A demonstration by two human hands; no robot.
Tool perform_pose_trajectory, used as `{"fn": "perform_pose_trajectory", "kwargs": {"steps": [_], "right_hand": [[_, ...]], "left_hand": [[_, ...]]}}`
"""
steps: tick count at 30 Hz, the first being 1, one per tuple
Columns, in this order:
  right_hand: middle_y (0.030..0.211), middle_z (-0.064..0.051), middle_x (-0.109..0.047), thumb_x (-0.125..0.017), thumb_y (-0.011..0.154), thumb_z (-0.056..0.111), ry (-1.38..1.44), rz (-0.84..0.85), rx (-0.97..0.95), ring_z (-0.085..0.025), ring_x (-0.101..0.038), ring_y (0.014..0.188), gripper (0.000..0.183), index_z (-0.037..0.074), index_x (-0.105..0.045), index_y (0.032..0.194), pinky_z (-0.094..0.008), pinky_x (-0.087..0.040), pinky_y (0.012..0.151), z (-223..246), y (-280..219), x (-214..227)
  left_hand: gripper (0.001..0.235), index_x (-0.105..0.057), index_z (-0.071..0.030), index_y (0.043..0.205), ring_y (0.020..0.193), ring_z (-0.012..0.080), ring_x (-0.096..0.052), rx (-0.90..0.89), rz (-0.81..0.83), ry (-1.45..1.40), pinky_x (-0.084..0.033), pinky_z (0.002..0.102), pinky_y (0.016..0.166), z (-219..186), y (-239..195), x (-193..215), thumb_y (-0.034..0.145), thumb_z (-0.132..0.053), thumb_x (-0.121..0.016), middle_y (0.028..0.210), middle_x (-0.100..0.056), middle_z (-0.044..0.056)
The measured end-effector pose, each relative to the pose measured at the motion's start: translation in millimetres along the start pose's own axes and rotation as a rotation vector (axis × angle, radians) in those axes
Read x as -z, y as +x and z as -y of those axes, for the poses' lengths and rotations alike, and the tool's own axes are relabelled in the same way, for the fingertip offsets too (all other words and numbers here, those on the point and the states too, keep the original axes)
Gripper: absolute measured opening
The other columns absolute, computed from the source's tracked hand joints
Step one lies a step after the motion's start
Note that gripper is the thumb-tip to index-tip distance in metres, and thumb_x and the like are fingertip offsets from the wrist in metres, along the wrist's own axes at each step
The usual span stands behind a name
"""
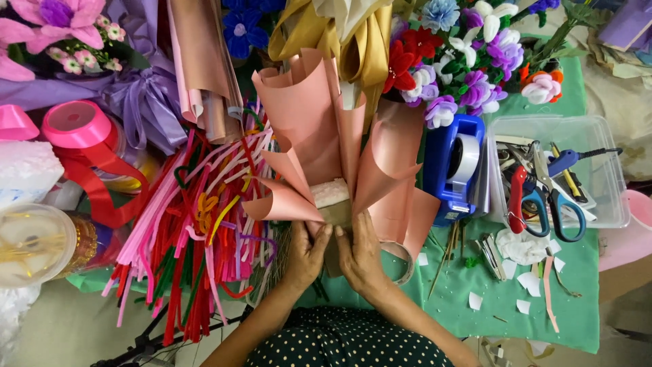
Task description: The person folds pink wrapping paper and wraps it around a small rectangular box. They adjust the paper to fit the box and secure it with tape. The person repeats the folding and wrapping process for multiple sheets of paper.
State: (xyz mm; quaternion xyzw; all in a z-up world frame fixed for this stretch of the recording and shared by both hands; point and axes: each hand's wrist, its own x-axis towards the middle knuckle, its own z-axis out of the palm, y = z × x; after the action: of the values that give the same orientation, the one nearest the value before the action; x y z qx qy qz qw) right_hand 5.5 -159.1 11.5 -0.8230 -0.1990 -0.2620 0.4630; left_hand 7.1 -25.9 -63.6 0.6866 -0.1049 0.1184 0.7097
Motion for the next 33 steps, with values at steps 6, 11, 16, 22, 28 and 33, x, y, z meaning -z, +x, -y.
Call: {"fn": "perform_pose_trajectory", "kwargs": {"steps": [6,11,16,22,28,33], "right_hand": [[0.118,-0.033,-0.059,-0.059,0.094,-0.003,-0.084,0.035,0.000,-0.059,-0.058,0.109,0.046,-0.012,-0.051,0.138,-0.062,-0.052,0.086,-16.4,-14.8,-7.5],[0.122,-0.036,-0.058,-0.062,0.093,0.003,-0.262,0.036,0.030,-0.057,-0.057,0.112,0.052,-0.015,-0.048,0.140,-0.057,-0.049,0.094,-10.2,-12.7,-8.9],[0.124,-0.037,-0.056,-0.062,0.093,0.005,-0.393,0.009,0.105,-0.055,-0.058,0.109,0.054,-0.018,-0.046,0.140,-0.055,-0.047,0.098,-8.1,-16.5,-11.2],[0.124,-0.035,-0.055,-0.060,0.093,0.006,-0.373,0.029,0.062,-0.053,-0.057,0.107,0.056,-0.017,-0.043,0.142,-0.054,-0.046,0.099,-7.2,-14.6,-11.2],[0.122,-0.035,-0.055,-0.059,0.093,0.005,-0.395,0.048,0.084,-0.053,-0.056,0.105,0.052,-0.016,-0.046,0.139,-0.055,-0.046,0.095,-20.9,-22.0,-13.7],[0.119,-0.032,-0.056,-0.058,0.094,0.006,-0.372,0.059,0.043,-0.051,-0.057,0.107,0.052,-0.015,-0.046,0.139,-0.055,-0.045,0.099,-10.0,-14.6,-8.1]], "left_hand": [[0.076,-0.013,0.007,0.158,0.144,0.0348,-0.032,-0.017,0.005,0.043,-0.026,0.055,0.117,-36.6,12.1,-3.8,0.103,-0.018,-0.059,0.156,-0.033,0.028],[0.077,-0.015,0.005,0.157,0.120,0.0305,-0.059,0.075,0.021,0.100,-0.041,0.052,0.106,-41.7,6.7,0.0,0.101,-0.022,-0.061,0.124,-0.059,0.022],[0.072,-0.021,0.003,0.155,0.097,0.0292,-0.073,0.145,0.019,0.104,-0.054,0.051,0.090,-16.8,-2.9,1.4,0.102,-0.026,-0.061,0.100,-0.075,0.018],[0.066,-0.026,0.002,0.152,0.091,0.0200,-0.072,0.100,0.050,0.055,-0.055,0.043,0.088,-25.9,3.0,1.1,0.102,-0.023,-0.059,0.094,-0.076,0.010],[0.063,-0.026,0.002,0.152,0.090,0.0165,-0.070,0.066,0.058,0.047,-0.055,0.041,0.090,-18.8,2.3,1.0,0.102,-0.020,-0.059,0.094,-0.075,0.009],[0.063,-0.024,0.004,0.153,0.092,0.0169,-0.071,0.072,0.072,0.023,-0.055,0.040,0.089,-18.2,0.7,2.0,0.102,-0.017,-0.057,0.096,-0.074,0.010]]}}
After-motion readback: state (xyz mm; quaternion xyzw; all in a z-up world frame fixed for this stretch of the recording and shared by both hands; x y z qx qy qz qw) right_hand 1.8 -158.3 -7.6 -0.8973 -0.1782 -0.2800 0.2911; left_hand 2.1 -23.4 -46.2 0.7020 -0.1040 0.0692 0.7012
